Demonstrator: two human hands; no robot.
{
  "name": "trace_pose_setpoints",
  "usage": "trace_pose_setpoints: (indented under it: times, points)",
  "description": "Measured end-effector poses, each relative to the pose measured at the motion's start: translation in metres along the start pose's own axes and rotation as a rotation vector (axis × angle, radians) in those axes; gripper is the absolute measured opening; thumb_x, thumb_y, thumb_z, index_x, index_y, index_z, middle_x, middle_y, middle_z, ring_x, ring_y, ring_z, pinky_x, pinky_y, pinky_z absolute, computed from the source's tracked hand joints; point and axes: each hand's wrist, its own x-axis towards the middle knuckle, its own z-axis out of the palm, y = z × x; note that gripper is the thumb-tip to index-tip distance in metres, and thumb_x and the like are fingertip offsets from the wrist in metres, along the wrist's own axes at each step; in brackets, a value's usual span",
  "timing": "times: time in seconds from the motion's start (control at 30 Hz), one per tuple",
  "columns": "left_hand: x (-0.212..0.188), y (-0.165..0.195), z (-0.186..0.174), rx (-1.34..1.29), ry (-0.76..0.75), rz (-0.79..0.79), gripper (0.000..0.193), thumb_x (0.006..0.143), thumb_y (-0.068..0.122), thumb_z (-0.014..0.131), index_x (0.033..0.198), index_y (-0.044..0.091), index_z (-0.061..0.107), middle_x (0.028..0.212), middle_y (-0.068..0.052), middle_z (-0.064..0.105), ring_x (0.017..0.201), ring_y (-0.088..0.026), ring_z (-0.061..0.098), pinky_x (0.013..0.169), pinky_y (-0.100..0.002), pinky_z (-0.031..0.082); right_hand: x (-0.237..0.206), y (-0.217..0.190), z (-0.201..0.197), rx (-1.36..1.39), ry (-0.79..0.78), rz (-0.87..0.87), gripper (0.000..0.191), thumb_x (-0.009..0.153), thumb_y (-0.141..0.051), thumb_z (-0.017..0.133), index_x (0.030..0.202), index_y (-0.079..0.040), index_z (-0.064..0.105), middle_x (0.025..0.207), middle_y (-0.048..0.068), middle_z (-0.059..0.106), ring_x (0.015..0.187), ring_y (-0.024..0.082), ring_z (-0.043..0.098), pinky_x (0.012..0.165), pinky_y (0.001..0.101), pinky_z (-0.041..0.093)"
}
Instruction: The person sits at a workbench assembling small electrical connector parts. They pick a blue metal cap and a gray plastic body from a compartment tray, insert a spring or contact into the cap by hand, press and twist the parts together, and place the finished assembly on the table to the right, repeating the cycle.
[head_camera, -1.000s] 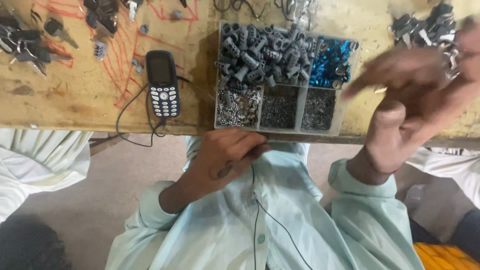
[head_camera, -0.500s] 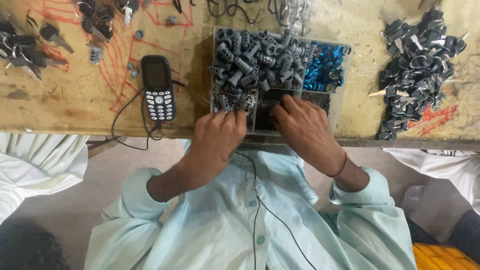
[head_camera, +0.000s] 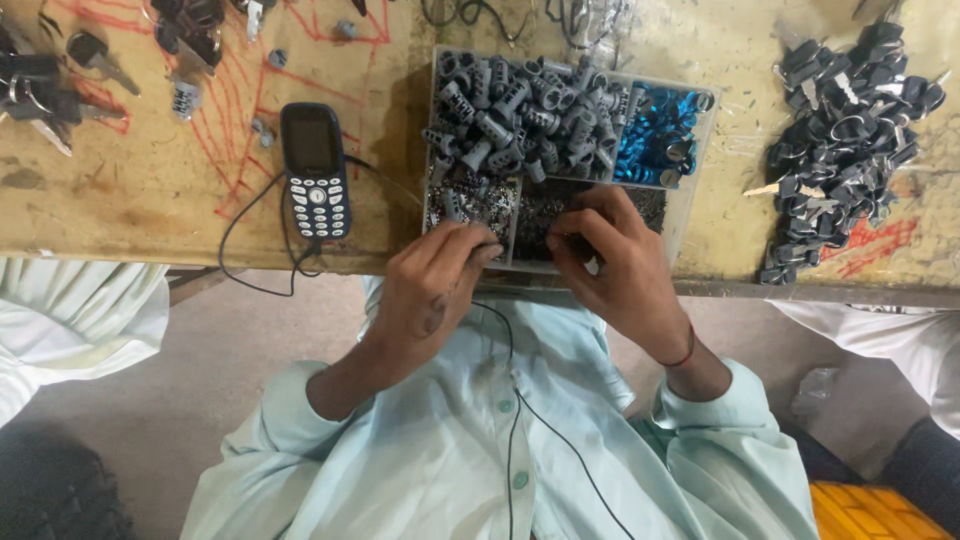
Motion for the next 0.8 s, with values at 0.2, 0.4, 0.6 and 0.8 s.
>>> trace_pose_setpoints:
  times: [0.2, 0.4, 0.6, 0.8]
  points:
    - [0.000, 0.004, 0.007, -0.537, -0.077, -0.314, 0.012, 0.096, 0.002, 0.072, 0.108, 0.002, 0.068, 0.095, -0.008, 0.073, 0.082, -0.016, 0.073, 0.073, -0.029, 0.060, -0.006, 0.005, 0.005, 0.397, -0.076, 0.086, 0.013, 0.095, 0.005, 0.068, 0.105, 0.001, 0.061, 0.112, 0.011, 0.060, 0.090, 0.016, 0.065, 0.072, 0.0273, 0.054]
    - [-0.001, 0.009, 0.027, -0.485, 0.000, -0.006, 0.019, 0.100, 0.001, 0.071, 0.118, 0.005, 0.073, 0.104, -0.008, 0.075, 0.090, -0.012, 0.073, 0.078, -0.026, 0.059, -0.031, 0.012, 0.011, 0.818, -0.083, 0.301, 0.014, 0.105, -0.004, 0.057, 0.117, 0.001, 0.057, 0.113, 0.008, 0.053, 0.083, 0.008, 0.054, 0.069, 0.0235, 0.047]
    - [-0.005, 0.013, 0.044, -0.781, -0.035, -0.194, 0.017, 0.097, 0.001, 0.074, 0.114, 0.004, 0.073, 0.101, -0.009, 0.077, 0.088, -0.012, 0.076, 0.077, -0.025, 0.064, -0.047, 0.017, 0.006, 0.889, -0.108, 0.194, 0.011, 0.107, -0.010, 0.058, 0.109, 0.001, 0.058, 0.119, 0.010, 0.051, 0.083, 0.009, 0.057, 0.070, 0.0238, 0.053]
    - [-0.004, 0.006, 0.040, -0.860, -0.152, -0.169, 0.013, 0.098, 0.003, 0.075, 0.111, 0.003, 0.076, 0.095, -0.010, 0.077, 0.080, -0.010, 0.074, 0.070, -0.024, 0.063, -0.049, 0.017, 0.006, 0.976, -0.119, 0.241, 0.014, 0.107, -0.011, 0.058, 0.110, 0.003, 0.058, 0.115, 0.011, 0.053, 0.081, 0.011, 0.059, 0.067, 0.0247, 0.052]
